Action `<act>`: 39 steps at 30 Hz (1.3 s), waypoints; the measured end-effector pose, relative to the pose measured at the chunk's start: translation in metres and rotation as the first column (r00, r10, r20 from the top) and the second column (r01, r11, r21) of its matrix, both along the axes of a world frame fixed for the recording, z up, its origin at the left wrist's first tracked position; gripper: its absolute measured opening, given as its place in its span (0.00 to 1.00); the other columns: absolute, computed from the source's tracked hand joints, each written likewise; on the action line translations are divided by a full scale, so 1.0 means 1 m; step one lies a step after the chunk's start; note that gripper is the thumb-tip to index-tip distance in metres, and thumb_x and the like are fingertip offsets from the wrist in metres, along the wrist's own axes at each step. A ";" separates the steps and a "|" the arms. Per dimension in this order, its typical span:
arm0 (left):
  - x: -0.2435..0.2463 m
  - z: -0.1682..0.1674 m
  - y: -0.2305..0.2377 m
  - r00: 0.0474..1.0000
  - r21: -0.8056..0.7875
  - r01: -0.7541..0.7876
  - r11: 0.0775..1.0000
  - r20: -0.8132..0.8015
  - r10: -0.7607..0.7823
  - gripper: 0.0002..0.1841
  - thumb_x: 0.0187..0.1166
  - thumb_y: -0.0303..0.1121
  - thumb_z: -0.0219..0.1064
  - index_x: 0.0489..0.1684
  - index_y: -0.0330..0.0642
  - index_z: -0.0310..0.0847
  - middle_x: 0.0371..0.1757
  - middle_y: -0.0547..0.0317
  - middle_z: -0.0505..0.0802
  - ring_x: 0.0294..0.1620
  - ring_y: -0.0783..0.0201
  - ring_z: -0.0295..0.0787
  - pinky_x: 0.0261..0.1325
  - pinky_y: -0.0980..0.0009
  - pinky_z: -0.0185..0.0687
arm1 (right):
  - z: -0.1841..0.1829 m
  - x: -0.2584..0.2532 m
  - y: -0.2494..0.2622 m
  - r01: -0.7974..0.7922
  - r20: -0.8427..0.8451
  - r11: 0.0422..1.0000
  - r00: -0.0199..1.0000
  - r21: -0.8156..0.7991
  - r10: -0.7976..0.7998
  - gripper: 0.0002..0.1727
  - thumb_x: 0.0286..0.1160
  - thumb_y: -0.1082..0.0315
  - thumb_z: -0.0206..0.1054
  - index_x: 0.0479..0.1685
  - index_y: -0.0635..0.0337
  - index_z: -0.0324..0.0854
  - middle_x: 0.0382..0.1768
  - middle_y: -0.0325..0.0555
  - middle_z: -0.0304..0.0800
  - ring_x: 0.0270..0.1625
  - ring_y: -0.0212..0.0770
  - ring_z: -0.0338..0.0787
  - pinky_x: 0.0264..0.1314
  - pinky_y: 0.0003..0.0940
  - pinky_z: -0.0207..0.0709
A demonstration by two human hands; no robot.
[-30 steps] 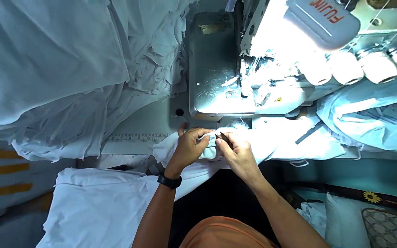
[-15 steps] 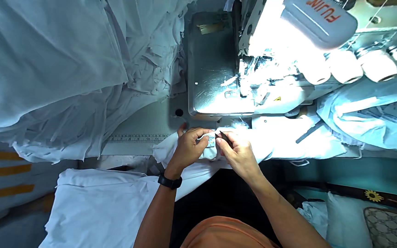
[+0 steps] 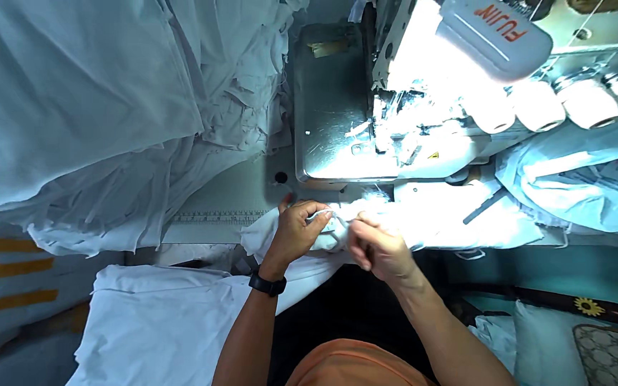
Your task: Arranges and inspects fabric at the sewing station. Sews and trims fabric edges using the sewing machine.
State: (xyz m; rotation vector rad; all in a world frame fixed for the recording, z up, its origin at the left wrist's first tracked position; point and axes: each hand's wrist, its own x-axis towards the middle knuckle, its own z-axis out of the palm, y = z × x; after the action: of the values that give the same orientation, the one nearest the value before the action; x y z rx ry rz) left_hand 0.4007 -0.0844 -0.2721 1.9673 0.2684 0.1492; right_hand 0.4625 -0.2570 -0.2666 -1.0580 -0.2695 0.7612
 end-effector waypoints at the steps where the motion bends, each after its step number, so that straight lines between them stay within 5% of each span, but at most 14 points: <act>1: 0.001 0.000 0.000 1.000 0.014 -0.007 1.000 0.003 0.007 0.08 0.78 0.29 0.67 0.35 0.38 0.92 0.33 0.61 0.93 0.48 0.71 0.87 0.85 0.40 0.42 | 0.002 0.006 -0.007 -0.057 -0.014 0.987 0.998 0.150 0.060 0.15 0.82 0.61 0.62 0.23 0.44 0.85 0.15 0.25 0.83 0.14 0.17 0.77 0.16 0.13 0.69; 3: 0.000 -0.001 -0.001 1.000 0.023 -0.017 1.000 0.012 0.017 0.08 0.77 0.29 0.67 0.35 0.38 0.93 0.35 0.61 0.94 0.48 0.71 0.88 0.85 0.40 0.43 | 0.010 0.016 -0.013 -0.034 0.070 0.986 0.997 0.166 0.022 0.14 0.83 0.59 0.64 0.26 0.45 0.87 0.17 0.26 0.85 0.16 0.18 0.79 0.19 0.13 0.72; 6: 0.000 -0.005 -0.002 0.996 -0.007 -0.041 0.999 0.077 0.042 0.06 0.74 0.29 0.70 0.36 0.39 0.94 0.36 0.62 0.95 0.48 0.72 0.88 0.85 0.41 0.45 | 0.013 0.018 -0.008 0.220 0.381 0.954 0.916 -0.204 -0.130 0.08 0.73 0.71 0.69 0.27 0.52 0.88 0.21 0.27 0.88 0.21 0.19 0.82 0.24 0.14 0.76; 9: -0.001 -0.008 -0.005 0.990 -0.012 -0.077 0.997 0.121 0.078 0.05 0.71 0.28 0.72 0.36 0.40 0.95 0.36 0.63 0.96 0.48 0.73 0.89 0.86 0.39 0.43 | 0.006 0.008 0.000 0.349 0.547 0.844 0.833 -0.406 -0.082 0.04 0.67 0.67 0.74 0.28 0.55 0.89 0.23 0.25 0.85 0.25 0.14 0.79 0.29 0.12 0.72; 12: -0.001 -0.013 -0.006 0.985 0.031 -0.074 0.997 0.158 0.068 0.06 0.69 0.28 0.73 0.36 0.41 0.97 0.36 0.62 0.96 0.48 0.70 0.90 0.84 0.35 0.42 | -0.001 -0.002 0.011 0.419 0.618 0.791 0.783 -0.446 -0.066 0.08 0.66 0.62 0.75 0.27 0.57 0.88 0.20 0.25 0.80 0.23 0.13 0.73 0.27 0.11 0.67; 18: -0.002 -0.020 -0.007 0.983 0.109 -0.069 0.992 0.176 0.049 0.06 0.71 0.31 0.73 0.36 0.44 0.97 0.35 0.63 0.96 0.47 0.69 0.91 0.82 0.32 0.43 | -0.005 -0.003 0.018 0.506 0.735 0.746 0.677 -0.432 -0.034 0.10 0.71 0.70 0.67 0.24 0.64 0.88 0.18 0.35 0.82 0.22 0.15 0.74 0.28 0.12 0.65; 20: 0.000 -0.021 -0.009 0.985 0.143 -0.078 0.987 0.165 0.054 0.06 0.72 0.31 0.72 0.36 0.45 0.97 0.35 0.63 0.96 0.47 0.68 0.91 0.81 0.33 0.45 | -0.006 -0.001 0.016 0.413 0.668 0.848 0.738 -0.332 -0.098 0.08 0.68 0.72 0.67 0.22 0.62 0.85 0.18 0.30 0.80 0.22 0.13 0.73 0.27 0.09 0.66; 22: 0.002 -0.022 -0.012 0.986 0.176 -0.091 0.980 0.156 0.064 0.07 0.72 0.31 0.71 0.36 0.44 0.97 0.35 0.62 0.96 0.46 0.66 0.91 0.80 0.33 0.47 | -0.001 0.001 0.009 0.134 0.461 0.988 0.883 -0.076 -0.084 0.09 0.69 0.74 0.67 0.23 0.55 0.86 0.20 0.24 0.84 0.23 0.14 0.79 0.27 0.11 0.73; 24: 0.003 -0.020 -0.013 0.989 0.175 -0.103 0.979 0.126 0.082 0.08 0.74 0.31 0.69 0.36 0.43 0.96 0.35 0.61 0.96 0.46 0.65 0.91 0.81 0.33 0.46 | 0.010 0.005 -0.003 -0.264 0.386 0.947 0.905 0.183 0.177 0.09 0.78 0.69 0.67 0.29 0.55 0.88 0.26 0.25 0.88 0.29 0.14 0.82 0.33 0.11 0.75; 26: 0.003 -0.016 -0.012 0.992 0.154 -0.101 0.983 0.093 0.087 0.09 0.76 0.32 0.68 0.38 0.43 0.95 0.37 0.61 0.96 0.48 0.66 0.90 0.82 0.34 0.44 | 0.020 0.011 -0.010 -0.418 0.393 0.889 0.861 0.187 0.322 0.10 0.81 0.67 0.66 0.33 0.60 0.87 0.28 0.29 0.89 0.29 0.14 0.82 0.33 0.11 0.75; 28: 0.003 -0.014 -0.012 0.995 0.143 -0.089 0.986 0.067 0.080 0.10 0.77 0.31 0.66 0.39 0.42 0.95 0.38 0.60 0.96 0.49 0.65 0.90 0.83 0.34 0.42 | 0.019 0.013 -0.013 -0.253 0.396 0.957 0.872 -0.140 0.289 0.08 0.80 0.65 0.66 0.40 0.59 0.87 0.27 0.24 0.85 0.24 0.13 0.77 0.27 0.10 0.72; 31: 0.004 -0.013 -0.011 0.995 0.131 -0.089 0.987 0.053 0.083 0.10 0.78 0.31 0.65 0.39 0.41 0.95 0.38 0.59 0.95 0.51 0.65 0.90 0.83 0.34 0.41 | 0.003 0.011 -0.006 0.038 0.541 0.827 0.773 -0.561 0.332 0.17 0.89 0.59 0.56 0.49 0.64 0.82 0.28 0.36 0.81 0.24 0.22 0.77 0.30 0.18 0.74; 34: 0.003 -0.011 -0.010 0.996 0.102 -0.087 0.991 0.045 0.083 0.10 0.79 0.31 0.65 0.39 0.40 0.94 0.38 0.59 0.95 0.51 0.65 0.89 0.84 0.35 0.41 | -0.009 0.002 0.000 0.240 0.616 0.766 0.749 -0.596 0.245 0.16 0.89 0.63 0.55 0.45 0.65 0.84 0.22 0.39 0.80 0.22 0.26 0.78 0.28 0.21 0.74; 39: 0.002 -0.010 -0.008 0.995 0.061 -0.082 0.995 0.054 0.079 0.10 0.78 0.30 0.64 0.39 0.40 0.94 0.38 0.60 0.95 0.52 0.68 0.89 0.85 0.37 0.40 | -0.008 0.002 0.004 0.253 0.613 0.771 0.760 -0.584 0.215 0.15 0.89 0.63 0.56 0.46 0.64 0.85 0.20 0.37 0.79 0.21 0.24 0.77 0.27 0.19 0.73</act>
State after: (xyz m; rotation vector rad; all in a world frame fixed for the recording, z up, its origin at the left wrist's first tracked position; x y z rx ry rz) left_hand 0.4029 -0.0927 -0.2820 2.0129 0.3122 0.2633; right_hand 0.4649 -0.2532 -0.2745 -1.9960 -0.6264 0.4209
